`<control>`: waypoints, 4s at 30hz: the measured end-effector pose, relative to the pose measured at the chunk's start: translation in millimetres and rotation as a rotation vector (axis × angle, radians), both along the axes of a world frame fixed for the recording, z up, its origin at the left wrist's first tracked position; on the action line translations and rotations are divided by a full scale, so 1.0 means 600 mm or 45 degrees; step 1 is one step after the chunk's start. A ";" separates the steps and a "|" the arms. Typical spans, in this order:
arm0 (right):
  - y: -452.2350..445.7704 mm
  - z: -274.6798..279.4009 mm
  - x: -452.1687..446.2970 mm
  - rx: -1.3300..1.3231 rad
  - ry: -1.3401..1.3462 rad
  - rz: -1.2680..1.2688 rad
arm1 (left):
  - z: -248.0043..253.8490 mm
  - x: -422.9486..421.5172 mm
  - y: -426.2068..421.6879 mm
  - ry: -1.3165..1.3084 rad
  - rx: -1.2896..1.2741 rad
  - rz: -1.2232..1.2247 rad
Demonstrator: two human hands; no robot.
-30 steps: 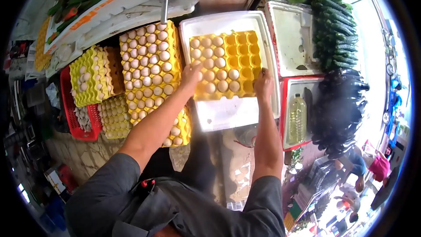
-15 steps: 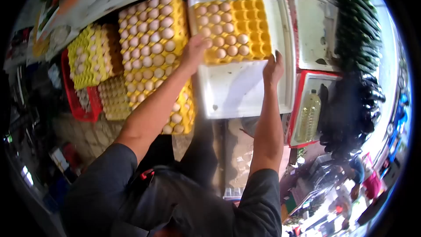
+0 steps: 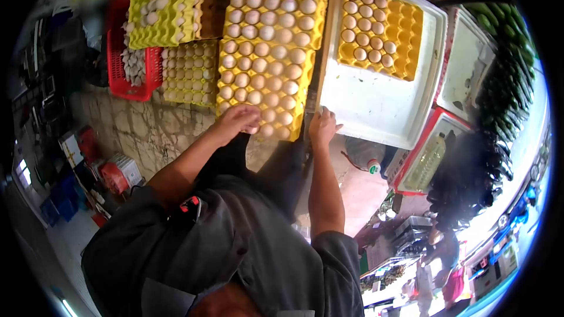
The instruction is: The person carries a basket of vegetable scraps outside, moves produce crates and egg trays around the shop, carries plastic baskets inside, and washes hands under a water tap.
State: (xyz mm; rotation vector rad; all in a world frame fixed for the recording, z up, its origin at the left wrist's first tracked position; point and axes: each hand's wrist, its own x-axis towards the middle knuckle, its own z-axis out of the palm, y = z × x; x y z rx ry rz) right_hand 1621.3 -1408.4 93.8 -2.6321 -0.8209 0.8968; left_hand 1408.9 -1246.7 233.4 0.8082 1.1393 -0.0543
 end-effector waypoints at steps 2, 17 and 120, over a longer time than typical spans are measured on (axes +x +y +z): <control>0.007 -0.004 -0.011 0.040 0.082 0.023 | -0.006 -0.061 0.017 0.022 0.151 0.153; 0.008 0.042 -0.027 0.210 0.124 -0.114 | -0.109 -0.190 0.057 0.035 0.527 0.501; -0.291 0.142 -0.260 0.304 0.213 -0.552 | -0.196 -0.842 -0.090 0.689 1.168 -1.378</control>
